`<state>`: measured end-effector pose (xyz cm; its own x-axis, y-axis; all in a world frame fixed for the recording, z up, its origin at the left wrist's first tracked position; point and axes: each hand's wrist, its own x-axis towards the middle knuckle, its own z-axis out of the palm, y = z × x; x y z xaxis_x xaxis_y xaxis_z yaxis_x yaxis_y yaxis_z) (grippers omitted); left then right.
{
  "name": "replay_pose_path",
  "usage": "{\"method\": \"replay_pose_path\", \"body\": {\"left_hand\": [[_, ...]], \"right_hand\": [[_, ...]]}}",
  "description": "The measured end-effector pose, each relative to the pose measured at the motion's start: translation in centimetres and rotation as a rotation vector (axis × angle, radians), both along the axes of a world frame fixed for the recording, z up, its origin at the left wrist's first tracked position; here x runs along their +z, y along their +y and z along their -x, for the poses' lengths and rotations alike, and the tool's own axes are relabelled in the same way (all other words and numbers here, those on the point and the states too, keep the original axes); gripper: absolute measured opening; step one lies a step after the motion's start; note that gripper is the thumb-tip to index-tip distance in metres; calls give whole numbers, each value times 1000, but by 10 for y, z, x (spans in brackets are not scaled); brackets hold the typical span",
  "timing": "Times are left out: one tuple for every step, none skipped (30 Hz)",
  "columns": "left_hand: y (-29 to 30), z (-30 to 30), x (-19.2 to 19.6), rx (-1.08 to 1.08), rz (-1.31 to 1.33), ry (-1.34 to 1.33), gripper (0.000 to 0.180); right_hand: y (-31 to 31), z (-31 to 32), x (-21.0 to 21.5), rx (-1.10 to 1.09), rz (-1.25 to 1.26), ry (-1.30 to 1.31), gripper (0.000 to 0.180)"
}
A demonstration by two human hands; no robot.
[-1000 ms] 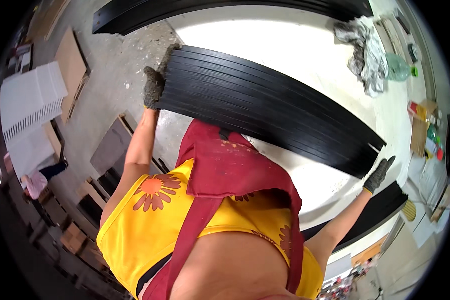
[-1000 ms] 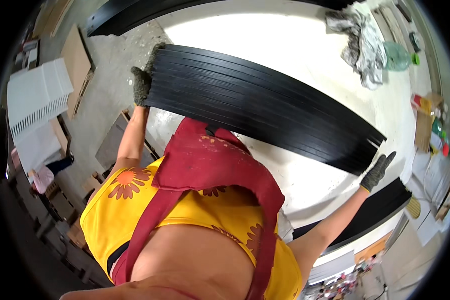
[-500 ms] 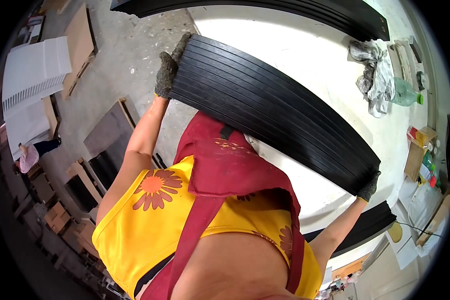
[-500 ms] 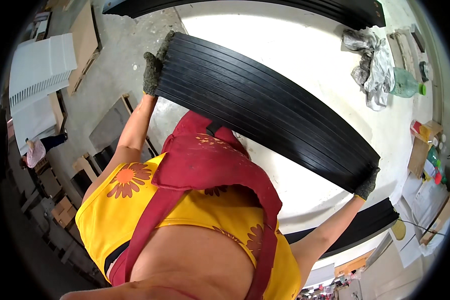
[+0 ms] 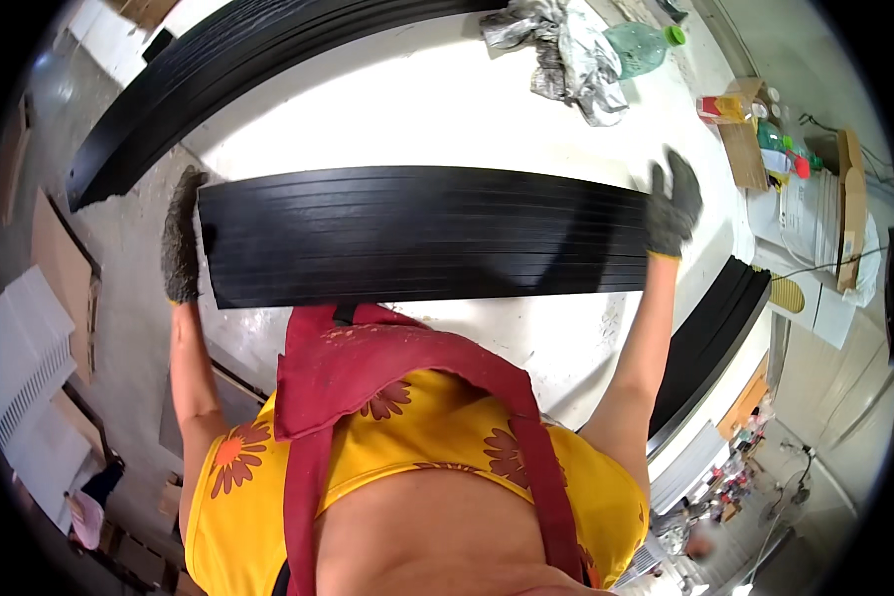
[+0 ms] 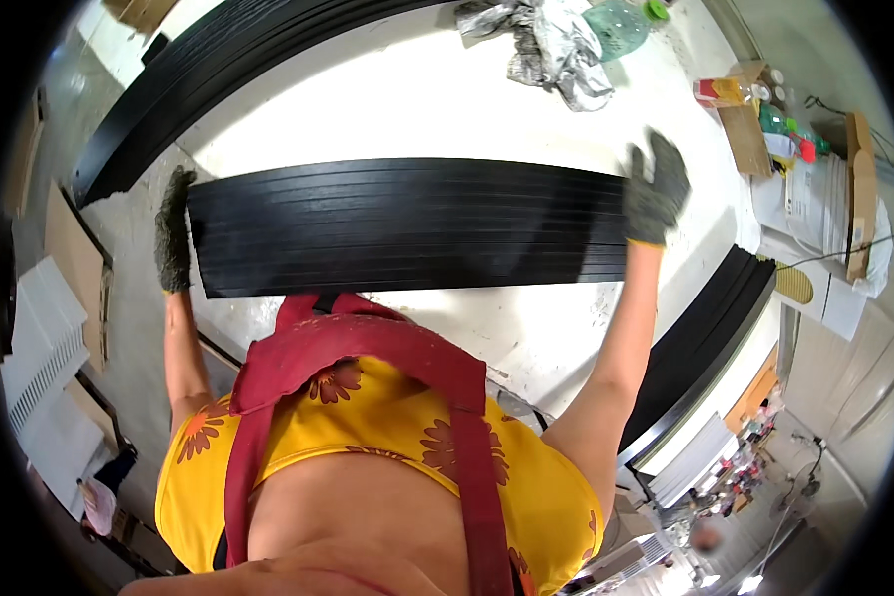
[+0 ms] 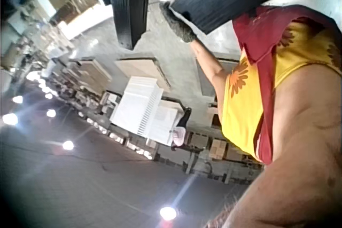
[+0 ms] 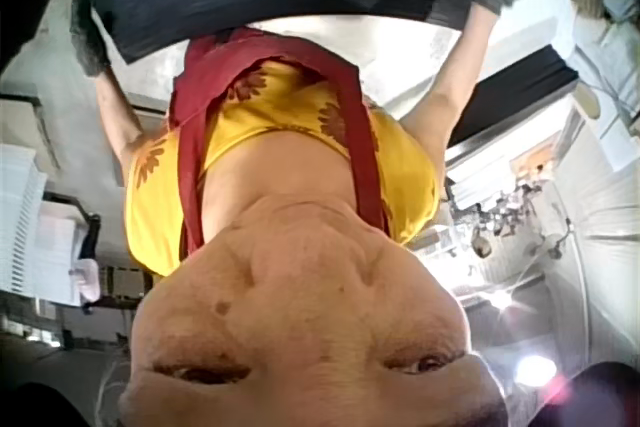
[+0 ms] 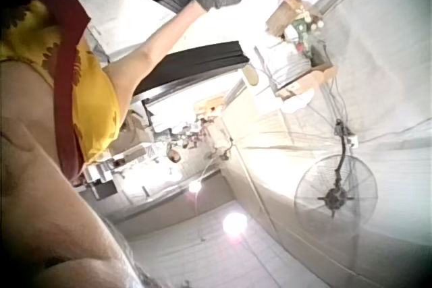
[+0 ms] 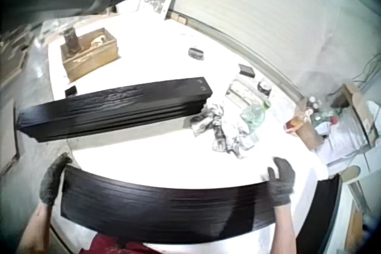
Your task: The person wipes down several black curved furniture panels with a cloth and then stacks them together on a table.
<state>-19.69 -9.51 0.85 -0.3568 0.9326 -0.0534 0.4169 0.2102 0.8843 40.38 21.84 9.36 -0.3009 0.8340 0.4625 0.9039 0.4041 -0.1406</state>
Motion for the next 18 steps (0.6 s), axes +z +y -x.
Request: {"method": "replay_pose_path", "body": {"left_hand": [[12, -6, 25, -66, -16, -13, 73], [23, -17, 56, -130, -27, -23, 75], [36, -29, 85, -186, -38, -32, 79], [53, -47, 110, -428, 53, 197, 92], [89, -68, 97, -704, 7, 411, 105], [109, -98, 103, -828, -34, 448, 116], [102, -122, 127, -819, -1, 521, 120], [95, -137, 122, -873, -25, 556, 123], [99, -152, 121, -978, 109, 604, 130], [102, -163, 116, -1047, 86, 677, 131], [103, -169, 112, -1129, 74, 754, 131], [104, -170, 111, -1119, 98, 763, 131], [105, -172, 108, -1114, 119, 760, 130], [106, -177, 106, -1119, 127, 755, 130], [106, -180, 104, -1087, 82, 781, 129], [106, -181, 100, -1089, 70, 779, 128], [106, -183, 99, -1083, 59, 782, 127], [103, -185, 101, -1056, 95, 813, 127]], "right_hand": [[6, 34, 5, 197, -81, -8, 36], [12, 71, 11, 305, -61, -12, 37], [24, 106, 6, 344, -49, 30, 40], [38, 131, -4, 312, -49, -49, 51], [48, 133, -15, 148, -91, -151, 60], [76, 131, -41, 58, -45, -243, 62], [95, 172, -59, -8, 22, -203, 60], [106, 205, -71, -100, 73, -203, 58], [118, 217, -80, -223, 124, -213, 56], [136, 212, -91, -238, 235, -310, 52], [139, 205, -93, -258, 363, -396, 48], [144, 197, -93, -245, 379, -313, 42], [146, 189, -93, -200, 349, -421, 40], [143, 175, -86, -168, 404, -317, 40], [138, 162, -79, -138, 452, -209, 39], [128, 145, -77, -50, 429, -170, 42], [122, 130, -70, 45, 397, -129, 46], [87, 133, -47, 244, 403, -57, 51]]}}
